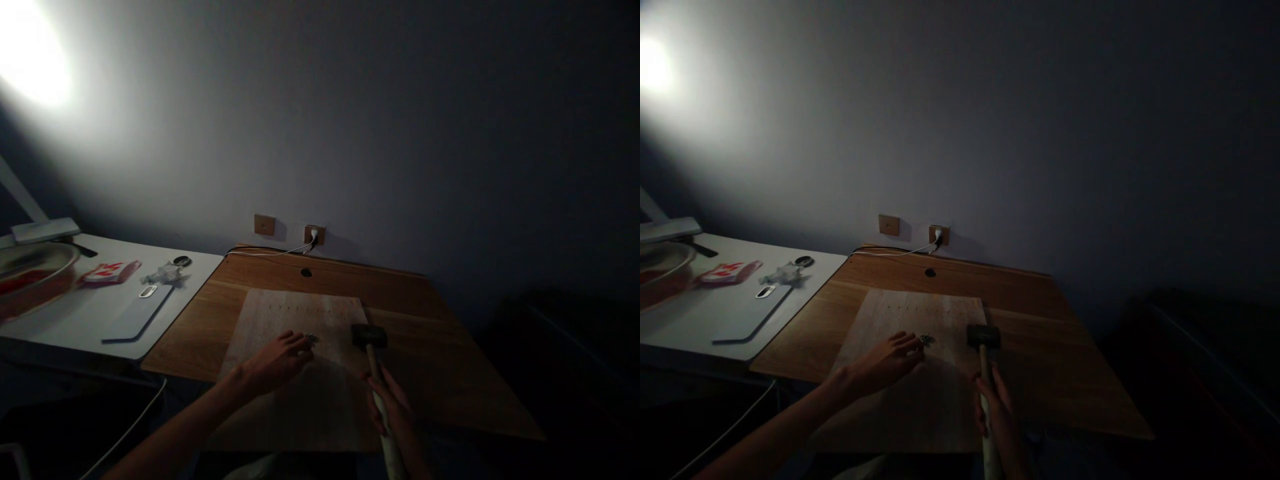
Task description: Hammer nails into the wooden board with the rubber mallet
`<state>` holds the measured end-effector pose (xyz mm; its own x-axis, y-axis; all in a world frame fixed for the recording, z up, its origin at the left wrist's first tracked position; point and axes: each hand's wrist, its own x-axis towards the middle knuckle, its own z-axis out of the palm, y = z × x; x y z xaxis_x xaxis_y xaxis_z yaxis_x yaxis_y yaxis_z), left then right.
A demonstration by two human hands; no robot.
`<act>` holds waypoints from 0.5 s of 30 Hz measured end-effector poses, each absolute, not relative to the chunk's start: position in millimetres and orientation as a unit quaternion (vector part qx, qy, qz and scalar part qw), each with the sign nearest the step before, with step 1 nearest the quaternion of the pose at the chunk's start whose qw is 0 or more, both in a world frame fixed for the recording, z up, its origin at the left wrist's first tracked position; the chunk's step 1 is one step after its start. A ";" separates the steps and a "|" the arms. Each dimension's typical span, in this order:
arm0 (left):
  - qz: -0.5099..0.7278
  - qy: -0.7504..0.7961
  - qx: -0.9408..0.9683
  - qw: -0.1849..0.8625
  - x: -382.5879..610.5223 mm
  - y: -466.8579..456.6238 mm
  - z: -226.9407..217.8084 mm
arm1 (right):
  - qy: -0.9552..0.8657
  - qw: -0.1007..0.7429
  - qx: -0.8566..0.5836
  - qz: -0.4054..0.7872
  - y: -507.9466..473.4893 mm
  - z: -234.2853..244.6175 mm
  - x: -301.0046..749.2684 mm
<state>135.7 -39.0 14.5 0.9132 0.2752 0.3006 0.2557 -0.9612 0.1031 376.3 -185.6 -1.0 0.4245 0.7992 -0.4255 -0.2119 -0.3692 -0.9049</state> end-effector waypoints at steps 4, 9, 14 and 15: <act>0.218 0.215 0.939 0.159 154.4 -28.3 7.8 | -0.235 0.520 -0.709 0.415 -179.5 10.0 374.5; 0.194 0.199 0.929 0.245 174.3 -20.9 -7.5 | -0.251 0.509 -0.731 0.380 -174.2 1.3 377.3; 0.154 0.154 0.941 0.259 178.2 -29.2 -10.7 | -0.288 0.513 -0.731 0.346 -177.1 -13.3 376.7; 0.148 0.141 0.944 0.258 179.4 -31.0 -10.9 | -0.300 0.513 -0.728 0.342 -177.7 -14.5 376.3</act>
